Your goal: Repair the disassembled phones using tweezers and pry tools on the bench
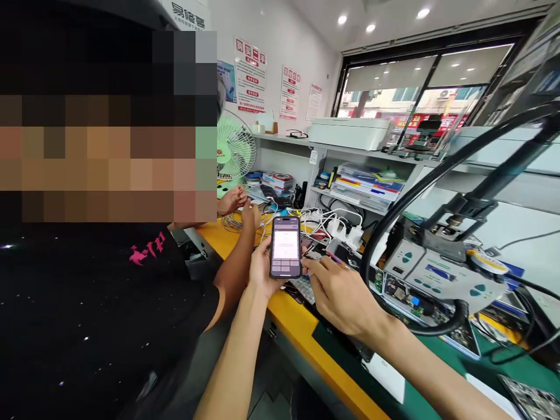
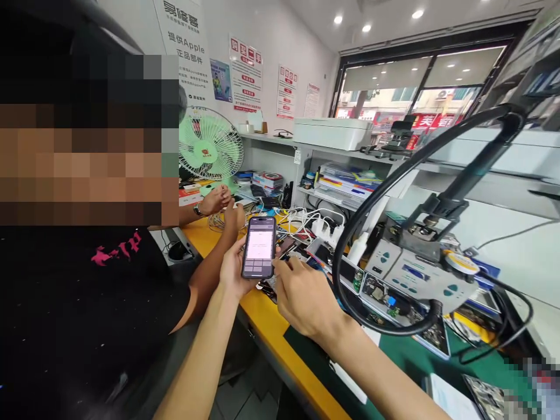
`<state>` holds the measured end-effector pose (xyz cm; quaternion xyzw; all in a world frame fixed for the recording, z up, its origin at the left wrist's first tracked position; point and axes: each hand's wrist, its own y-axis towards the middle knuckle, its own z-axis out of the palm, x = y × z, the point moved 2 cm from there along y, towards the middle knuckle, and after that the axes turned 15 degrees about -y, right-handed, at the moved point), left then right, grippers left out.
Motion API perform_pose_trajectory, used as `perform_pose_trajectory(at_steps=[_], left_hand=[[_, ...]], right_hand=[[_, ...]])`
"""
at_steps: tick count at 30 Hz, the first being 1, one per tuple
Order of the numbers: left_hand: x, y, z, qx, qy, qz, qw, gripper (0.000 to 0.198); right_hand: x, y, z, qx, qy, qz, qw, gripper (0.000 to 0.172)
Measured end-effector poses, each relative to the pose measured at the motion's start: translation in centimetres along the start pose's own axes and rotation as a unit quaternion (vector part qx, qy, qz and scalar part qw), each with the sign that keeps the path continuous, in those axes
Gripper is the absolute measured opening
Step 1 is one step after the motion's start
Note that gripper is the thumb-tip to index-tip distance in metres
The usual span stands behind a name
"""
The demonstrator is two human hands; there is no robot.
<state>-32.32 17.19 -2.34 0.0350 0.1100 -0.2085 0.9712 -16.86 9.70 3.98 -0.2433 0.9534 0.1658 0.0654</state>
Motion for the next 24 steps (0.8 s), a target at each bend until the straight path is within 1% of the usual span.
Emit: perform_pose_trajectory(at_steps=[6, 11, 17, 20, 24], left_hand=[[-1.5, 0.8, -1.5, 0.003, -0.012, -0.006, 1.0, 0.058], [-2.2, 1.5, -2.2, 0.004, -0.019, 0.012, 1.0, 0.056], [-2.3, 1.5, -1.6, 0.01, -0.028, 0.048, 0.998, 0.053], [-2.1, 1.6, -1.1, 0.016, -0.035, 0.066, 0.997, 0.051], [-2.1, 2.1, -0.6, 0.028, -0.044, 0.093, 0.994, 0.051]], right_hand=[[0.7, 1.6, 0.4, 0.001, 0.002, 0.004, 1.0, 0.038], [0.8, 2.6, 0.8, 0.005, 0.002, 0.015, 1.0, 0.037], [-0.4, 4.9, 0.9, -0.012, 0.001, 0.031, 0.999, 0.039], [-0.6, 5.8, 1.1, -0.017, 0.006, 0.015, 1.0, 0.039], [-0.1, 6.0, 1.7, -0.021, 0.006, -0.011, 1.0, 0.041]])
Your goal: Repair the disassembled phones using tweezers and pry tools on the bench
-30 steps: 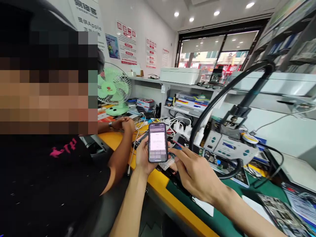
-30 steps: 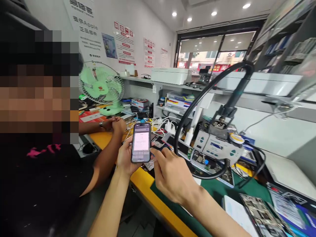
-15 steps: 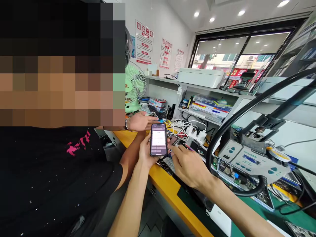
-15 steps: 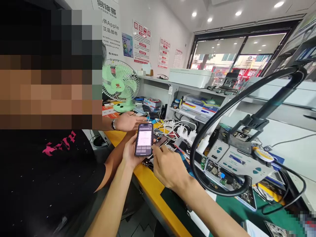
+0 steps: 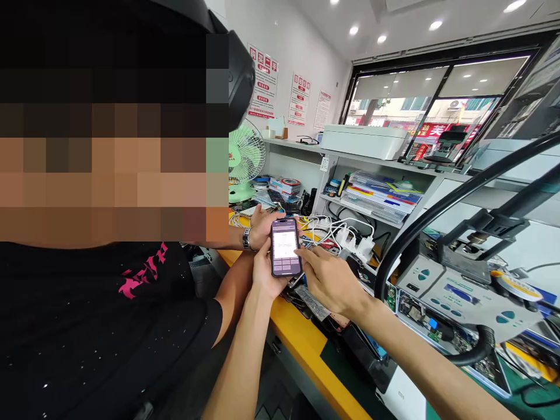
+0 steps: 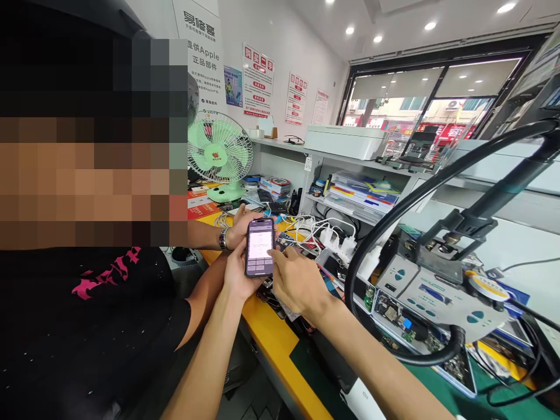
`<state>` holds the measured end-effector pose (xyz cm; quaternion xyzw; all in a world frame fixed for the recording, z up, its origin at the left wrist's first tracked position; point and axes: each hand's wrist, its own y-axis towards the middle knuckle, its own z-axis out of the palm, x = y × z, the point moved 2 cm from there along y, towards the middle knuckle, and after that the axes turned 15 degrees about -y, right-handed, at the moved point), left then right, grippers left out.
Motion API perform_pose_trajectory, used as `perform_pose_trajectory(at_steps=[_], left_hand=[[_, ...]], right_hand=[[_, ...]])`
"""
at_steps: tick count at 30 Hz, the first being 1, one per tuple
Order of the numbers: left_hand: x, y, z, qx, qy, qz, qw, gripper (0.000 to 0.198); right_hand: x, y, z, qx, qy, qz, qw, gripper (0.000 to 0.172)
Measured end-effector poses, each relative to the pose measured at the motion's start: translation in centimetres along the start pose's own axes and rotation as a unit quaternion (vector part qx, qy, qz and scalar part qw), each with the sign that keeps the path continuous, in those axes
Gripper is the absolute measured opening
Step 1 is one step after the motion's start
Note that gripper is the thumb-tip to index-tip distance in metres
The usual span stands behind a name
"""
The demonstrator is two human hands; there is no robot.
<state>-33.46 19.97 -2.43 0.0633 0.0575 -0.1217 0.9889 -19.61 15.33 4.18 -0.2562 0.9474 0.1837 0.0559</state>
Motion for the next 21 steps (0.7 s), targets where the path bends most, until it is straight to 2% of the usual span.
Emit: perform_pose_trajectory(at_steps=[12, 21], left_hand=[[-0.2, 1.5, -0.8, 0.012, -0.022, 0.02, 0.999, 0.051], [-0.2, 1.8, -1.3, 0.016, -0.029, 0.018, 0.999, 0.052]], right_hand=[[0.2, 1.8, 0.4, -0.04, -0.021, 0.015, 0.999, 0.04], [0.2, 1.7, 1.3, -0.068, -0.026, -0.018, 0.997, 0.036]])
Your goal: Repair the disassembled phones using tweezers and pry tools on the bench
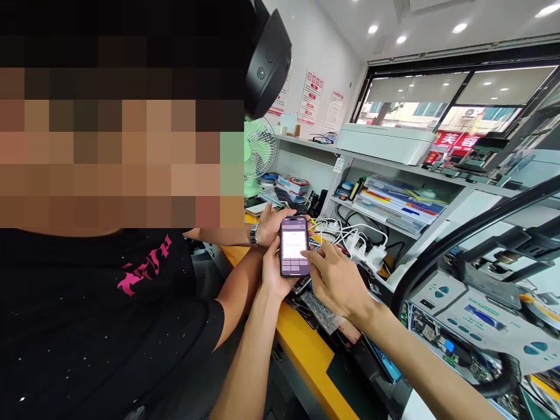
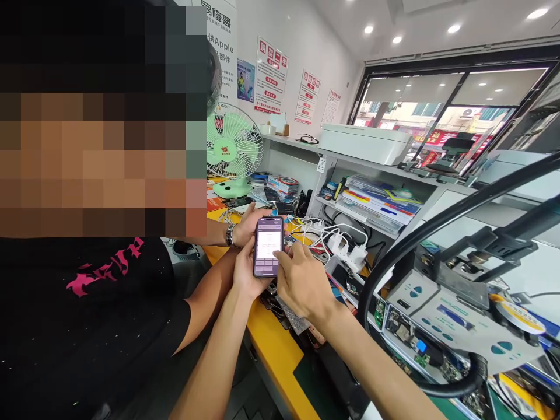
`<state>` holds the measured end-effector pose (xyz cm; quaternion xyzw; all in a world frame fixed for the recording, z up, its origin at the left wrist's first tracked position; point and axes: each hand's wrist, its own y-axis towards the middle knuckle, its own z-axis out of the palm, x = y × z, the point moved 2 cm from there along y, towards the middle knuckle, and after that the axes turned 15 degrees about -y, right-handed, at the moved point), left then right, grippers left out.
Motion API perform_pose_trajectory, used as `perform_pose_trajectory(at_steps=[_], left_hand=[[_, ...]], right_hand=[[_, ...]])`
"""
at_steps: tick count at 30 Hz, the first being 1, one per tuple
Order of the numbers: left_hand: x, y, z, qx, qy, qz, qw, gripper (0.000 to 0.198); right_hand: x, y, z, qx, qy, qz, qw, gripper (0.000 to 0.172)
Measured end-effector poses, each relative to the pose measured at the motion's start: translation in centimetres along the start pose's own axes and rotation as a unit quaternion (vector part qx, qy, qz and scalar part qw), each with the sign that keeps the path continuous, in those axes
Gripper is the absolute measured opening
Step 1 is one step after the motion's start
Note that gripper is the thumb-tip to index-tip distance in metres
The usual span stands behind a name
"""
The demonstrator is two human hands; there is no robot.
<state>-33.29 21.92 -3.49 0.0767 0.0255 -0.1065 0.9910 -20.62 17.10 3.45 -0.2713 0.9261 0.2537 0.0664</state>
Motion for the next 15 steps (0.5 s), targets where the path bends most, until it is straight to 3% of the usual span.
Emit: perform_pose_trajectory(at_steps=[15], left_hand=[[-0.1, 0.9, -1.7, -0.062, -0.033, 0.019, 0.997, 0.048]], right_hand=[[-0.3, 0.1, 1.4, -0.009, -0.009, -0.023, 1.0, 0.035]])
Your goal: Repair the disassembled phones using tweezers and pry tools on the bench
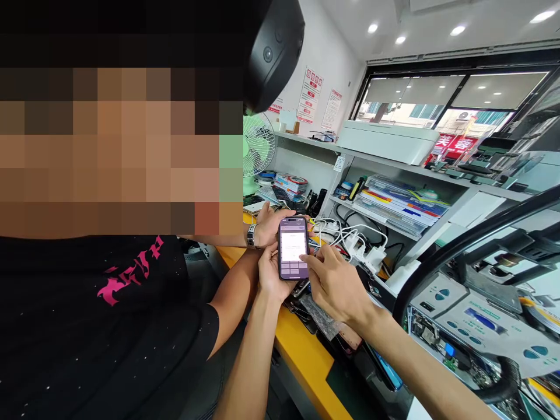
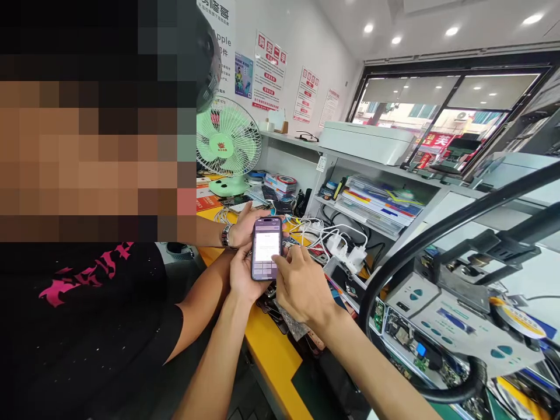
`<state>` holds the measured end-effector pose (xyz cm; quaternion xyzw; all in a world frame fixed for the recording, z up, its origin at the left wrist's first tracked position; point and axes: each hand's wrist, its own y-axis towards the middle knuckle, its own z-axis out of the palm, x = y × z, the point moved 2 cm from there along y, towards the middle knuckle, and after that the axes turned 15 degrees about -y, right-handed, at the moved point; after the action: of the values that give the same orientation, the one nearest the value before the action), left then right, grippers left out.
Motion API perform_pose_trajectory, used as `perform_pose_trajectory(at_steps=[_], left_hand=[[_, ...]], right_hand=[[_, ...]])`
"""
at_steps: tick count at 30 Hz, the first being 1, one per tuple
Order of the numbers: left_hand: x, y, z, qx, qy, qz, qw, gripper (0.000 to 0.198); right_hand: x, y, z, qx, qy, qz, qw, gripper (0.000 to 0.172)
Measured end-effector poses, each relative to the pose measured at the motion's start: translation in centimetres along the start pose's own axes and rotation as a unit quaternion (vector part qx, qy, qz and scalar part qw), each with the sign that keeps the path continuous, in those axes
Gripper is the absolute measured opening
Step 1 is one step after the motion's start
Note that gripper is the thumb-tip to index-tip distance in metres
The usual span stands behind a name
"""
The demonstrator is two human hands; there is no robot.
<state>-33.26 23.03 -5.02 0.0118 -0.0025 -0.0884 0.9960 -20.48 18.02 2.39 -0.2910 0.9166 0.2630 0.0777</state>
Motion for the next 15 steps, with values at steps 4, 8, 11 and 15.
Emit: perform_pose_trajectory(at_steps=[4, 8, 11, 15], left_hand=[[0.08, 0.29, -0.38, -0.003, -0.007, 0.007, 1.0, 0.045], [0.1, 0.49, -0.61, -0.002, -0.01, 0.01, 1.0, 0.044], [0.05, 0.43, -0.53, 0.002, -0.012, 0.008, 1.0, 0.044], [-0.01, 0.25, -0.26, 0.015, -0.017, 0.001, 1.0, 0.045]], right_hand=[[0.04, 0.32, 0.04, 0.002, 0.0, 0.003, 1.0, 0.035], [0.07, 0.61, -0.04, 0.025, -0.013, 0.016, 0.999, 0.037], [0.07, 0.69, -0.15, 0.034, -0.012, 0.021, 0.999, 0.036], [-0.15, 0.76, -0.46, 0.013, 0.003, 0.036, 0.999, 0.034]])
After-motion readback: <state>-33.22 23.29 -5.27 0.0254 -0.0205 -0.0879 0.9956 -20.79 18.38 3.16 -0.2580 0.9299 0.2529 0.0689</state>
